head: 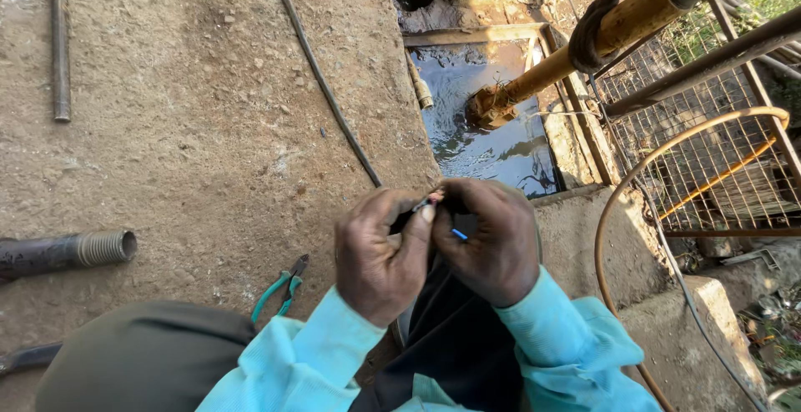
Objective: The person strips the outer black insulation from a cable using pliers, then separates the internal colored wires. They proceed to strip the insulation from the individual wires.
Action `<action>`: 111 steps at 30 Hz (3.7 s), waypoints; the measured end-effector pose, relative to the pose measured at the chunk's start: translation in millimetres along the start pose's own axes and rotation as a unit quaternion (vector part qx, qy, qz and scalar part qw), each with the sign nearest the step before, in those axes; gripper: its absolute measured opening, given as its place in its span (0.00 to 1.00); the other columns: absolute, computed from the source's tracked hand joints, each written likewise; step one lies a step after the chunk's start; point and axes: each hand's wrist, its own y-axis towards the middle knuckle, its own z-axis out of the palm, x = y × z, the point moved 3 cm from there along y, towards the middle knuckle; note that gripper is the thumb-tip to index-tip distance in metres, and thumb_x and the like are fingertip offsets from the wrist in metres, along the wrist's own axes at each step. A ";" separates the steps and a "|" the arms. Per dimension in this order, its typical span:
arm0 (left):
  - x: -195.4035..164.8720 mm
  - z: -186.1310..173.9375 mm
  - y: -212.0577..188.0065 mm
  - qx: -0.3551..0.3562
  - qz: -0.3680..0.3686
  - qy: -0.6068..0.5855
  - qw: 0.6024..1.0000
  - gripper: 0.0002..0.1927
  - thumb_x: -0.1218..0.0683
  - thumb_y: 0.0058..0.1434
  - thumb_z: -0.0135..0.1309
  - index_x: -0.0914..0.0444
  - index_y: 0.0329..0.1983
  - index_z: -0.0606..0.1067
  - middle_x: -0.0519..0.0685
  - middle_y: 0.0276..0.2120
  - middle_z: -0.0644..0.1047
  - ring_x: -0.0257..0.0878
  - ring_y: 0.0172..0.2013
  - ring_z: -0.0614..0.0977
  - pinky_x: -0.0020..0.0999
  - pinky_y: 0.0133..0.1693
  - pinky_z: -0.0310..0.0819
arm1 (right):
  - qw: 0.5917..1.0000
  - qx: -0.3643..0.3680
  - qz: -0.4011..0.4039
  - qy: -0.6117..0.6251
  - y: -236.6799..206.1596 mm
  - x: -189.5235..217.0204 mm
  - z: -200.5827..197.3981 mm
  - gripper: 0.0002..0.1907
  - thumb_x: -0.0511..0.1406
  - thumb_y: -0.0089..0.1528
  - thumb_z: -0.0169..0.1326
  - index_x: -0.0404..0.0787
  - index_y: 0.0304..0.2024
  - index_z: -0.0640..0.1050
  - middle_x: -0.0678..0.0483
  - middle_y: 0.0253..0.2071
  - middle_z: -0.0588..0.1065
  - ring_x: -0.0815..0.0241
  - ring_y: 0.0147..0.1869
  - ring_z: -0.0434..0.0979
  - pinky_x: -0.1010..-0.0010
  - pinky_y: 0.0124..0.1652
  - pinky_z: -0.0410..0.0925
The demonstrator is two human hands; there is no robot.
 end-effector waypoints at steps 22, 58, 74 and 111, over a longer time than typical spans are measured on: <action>59.5 20.4 5.1 0.042 -0.249 -0.338 0.907 0.05 0.60 0.66 0.57 0.68 0.38 0.79 0.44 0.30 0.79 0.27 0.30 0.80 0.23 0.31 0.79 | 0.921 0.098 0.235 0.295 -25.2 -40.2 12.3 0.12 0.32 0.68 0.53 0.33 0.52 0.76 0.56 0.43 0.78 0.72 0.47 0.75 0.77 0.47 0.70; 201.6 -174.8 -60.4 0.268 -0.557 0.399 0.677 0.18 0.45 0.60 0.59 0.62 0.44 0.74 0.52 0.37 0.78 0.44 0.37 0.81 0.43 0.41 0.80 | 0.781 0.216 0.369 0.456 -20.2 -56.3 88.8 0.18 0.37 0.67 0.56 0.30 0.53 0.82 0.54 0.28 0.75 0.67 0.30 0.71 0.73 0.30 0.67; 20.3 -165.9 25.9 0.278 -0.314 -0.020 0.907 0.15 0.46 0.72 0.52 0.62 0.38 0.69 0.47 0.30 0.72 0.36 0.29 0.77 0.36 0.32 0.81 | 0.815 0.125 0.282 0.491 -12.5 -58.0 95.7 0.16 0.32 0.66 0.57 0.29 0.55 0.79 0.52 0.35 0.79 0.67 0.36 0.75 0.75 0.38 0.71; 9.5 -61.1 -58.1 0.308 -0.487 -0.501 0.645 0.24 0.45 0.83 0.50 0.74 0.60 0.70 0.60 0.46 0.79 0.37 0.35 0.80 0.28 0.36 0.76 | 0.913 0.091 0.128 0.377 -26.9 -36.6 66.8 0.17 0.29 0.66 0.57 0.30 0.57 0.79 0.47 0.48 0.82 0.64 0.48 0.82 0.72 0.48 0.76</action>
